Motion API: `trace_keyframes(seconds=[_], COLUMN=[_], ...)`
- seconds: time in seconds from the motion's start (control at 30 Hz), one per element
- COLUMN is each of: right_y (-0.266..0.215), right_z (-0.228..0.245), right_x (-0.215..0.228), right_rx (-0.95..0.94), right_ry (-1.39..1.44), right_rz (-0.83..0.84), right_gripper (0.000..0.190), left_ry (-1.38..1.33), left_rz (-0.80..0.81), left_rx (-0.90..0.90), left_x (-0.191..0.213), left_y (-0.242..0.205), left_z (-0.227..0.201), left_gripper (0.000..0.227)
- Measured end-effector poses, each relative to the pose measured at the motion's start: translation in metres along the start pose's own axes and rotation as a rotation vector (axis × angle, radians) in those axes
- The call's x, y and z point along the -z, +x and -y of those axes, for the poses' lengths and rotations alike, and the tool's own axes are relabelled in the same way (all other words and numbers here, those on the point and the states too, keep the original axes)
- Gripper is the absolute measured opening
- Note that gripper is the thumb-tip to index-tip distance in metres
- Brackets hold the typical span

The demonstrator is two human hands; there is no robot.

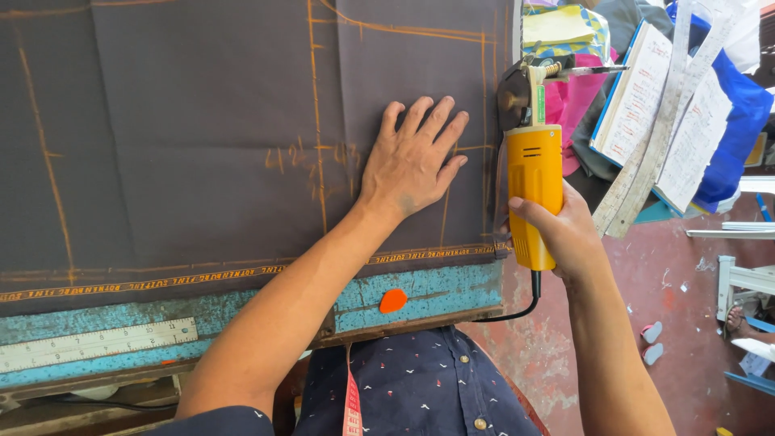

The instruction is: The person uses a yellow electric rotary cutter to cut a large piece of dark fabric laid out on a blue work table. They follow orange chalk lines drawn on the fabric, guiding the tool with their left hand while holding the cutter in their right hand.

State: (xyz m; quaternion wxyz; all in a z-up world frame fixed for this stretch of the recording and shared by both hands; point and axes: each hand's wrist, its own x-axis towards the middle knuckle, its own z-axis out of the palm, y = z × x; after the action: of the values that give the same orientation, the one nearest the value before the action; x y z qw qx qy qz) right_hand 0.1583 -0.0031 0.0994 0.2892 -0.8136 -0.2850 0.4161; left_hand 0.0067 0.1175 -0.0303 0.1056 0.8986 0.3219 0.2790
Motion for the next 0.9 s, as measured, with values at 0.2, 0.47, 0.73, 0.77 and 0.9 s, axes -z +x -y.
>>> trace_keyframes(seconds=[0.2,0.47,0.73,0.77,0.9], right_y=[0.009,0.016,0.024,0.025,0.027], right_z=[0.006,0.020,0.031,0.032,0.037], right_x=[0.000,-0.003,-0.003,-0.004,-0.005], right_rx=[0.010,0.014,0.044,0.046,0.039], right_ry=[0.037,0.039,0.040,0.040,0.060], right_rz=[0.004,0.007,0.011,0.013,0.019], right_gripper=[0.071,0.072,0.070,0.070,0.070], left_ry=[-0.014,-0.014,-0.012,-0.011,-0.008], left_rz=[0.023,0.030,0.032,0.031,0.050], left_rx=[0.007,0.002,0.006,0.007,0.023], left_x=[0.003,0.004,0.004,0.004,0.005], left_y=[0.000,0.000,0.000,0.000,0.000], left_z=[0.000,0.000,0.000,-0.001,-0.002], left_gripper=[0.048,0.049,0.049,0.049,0.049])
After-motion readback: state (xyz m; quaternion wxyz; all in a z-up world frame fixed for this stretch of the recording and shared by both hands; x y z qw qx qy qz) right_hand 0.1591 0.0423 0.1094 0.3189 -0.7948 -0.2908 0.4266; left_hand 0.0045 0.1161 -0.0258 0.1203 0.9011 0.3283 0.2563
